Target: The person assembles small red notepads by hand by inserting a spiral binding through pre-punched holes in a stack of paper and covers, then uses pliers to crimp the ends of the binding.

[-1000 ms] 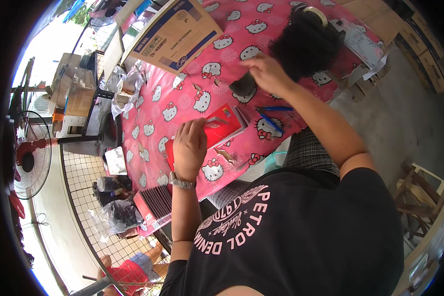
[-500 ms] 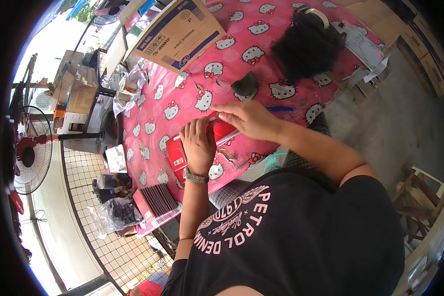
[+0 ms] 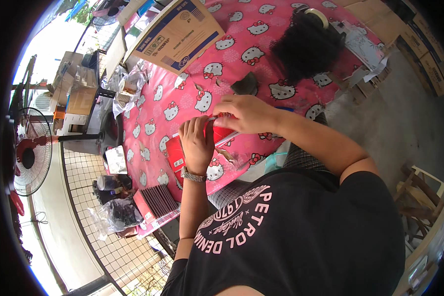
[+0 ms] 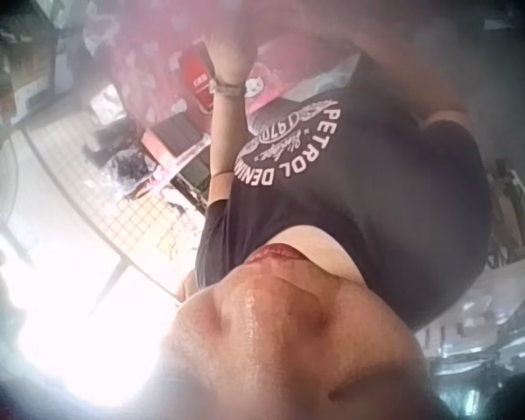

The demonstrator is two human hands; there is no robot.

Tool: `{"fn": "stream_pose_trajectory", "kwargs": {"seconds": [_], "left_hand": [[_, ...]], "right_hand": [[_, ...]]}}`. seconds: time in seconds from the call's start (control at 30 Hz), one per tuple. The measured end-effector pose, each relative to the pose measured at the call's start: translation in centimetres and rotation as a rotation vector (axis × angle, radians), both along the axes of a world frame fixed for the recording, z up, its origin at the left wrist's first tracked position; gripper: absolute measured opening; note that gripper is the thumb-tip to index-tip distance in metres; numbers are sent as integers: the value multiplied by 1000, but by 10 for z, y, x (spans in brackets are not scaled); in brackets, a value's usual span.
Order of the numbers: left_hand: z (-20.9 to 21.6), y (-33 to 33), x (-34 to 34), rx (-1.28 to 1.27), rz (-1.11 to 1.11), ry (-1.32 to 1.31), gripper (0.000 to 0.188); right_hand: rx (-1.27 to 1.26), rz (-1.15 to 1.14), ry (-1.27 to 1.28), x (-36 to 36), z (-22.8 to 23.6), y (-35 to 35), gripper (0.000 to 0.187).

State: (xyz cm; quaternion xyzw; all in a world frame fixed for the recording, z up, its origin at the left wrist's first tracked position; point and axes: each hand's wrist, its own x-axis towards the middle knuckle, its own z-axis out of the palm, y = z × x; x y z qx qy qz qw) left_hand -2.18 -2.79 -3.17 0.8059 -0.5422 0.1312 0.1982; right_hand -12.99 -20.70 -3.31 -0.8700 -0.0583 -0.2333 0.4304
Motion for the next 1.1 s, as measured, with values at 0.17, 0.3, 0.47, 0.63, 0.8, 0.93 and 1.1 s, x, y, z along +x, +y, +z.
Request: {"fn": "stream_pose_trajectory", "kwargs": {"seconds": [0.17,0.3,0.47,0.63,0.8,0.93,1.1], "left_hand": [[-4,-3,-4,-20,12,11,19],[-3,-1,-4,-32,-10,24,23],[9,-9,-16,-21,-7,20,31],[6,-6,-14,46,6,25,28],[-9,-2,-6,36,-3,53,25],[-4,-2,-11,117,87,-89,30],[-5,8,-10,50,200,0,32]], "right_hand": [[-183,-39,51,9,-6,1,26],[-98,-43,91,-2,-1,0,27],[-13,-65,215,-10,13,1,35],[-193,-67,136,-9,17,7,34],[51,-237,360,43,-45,-49,40],[-601,-463,324,53,-116,-61,56],[172,49,570,62,-52,-70,51]]}}
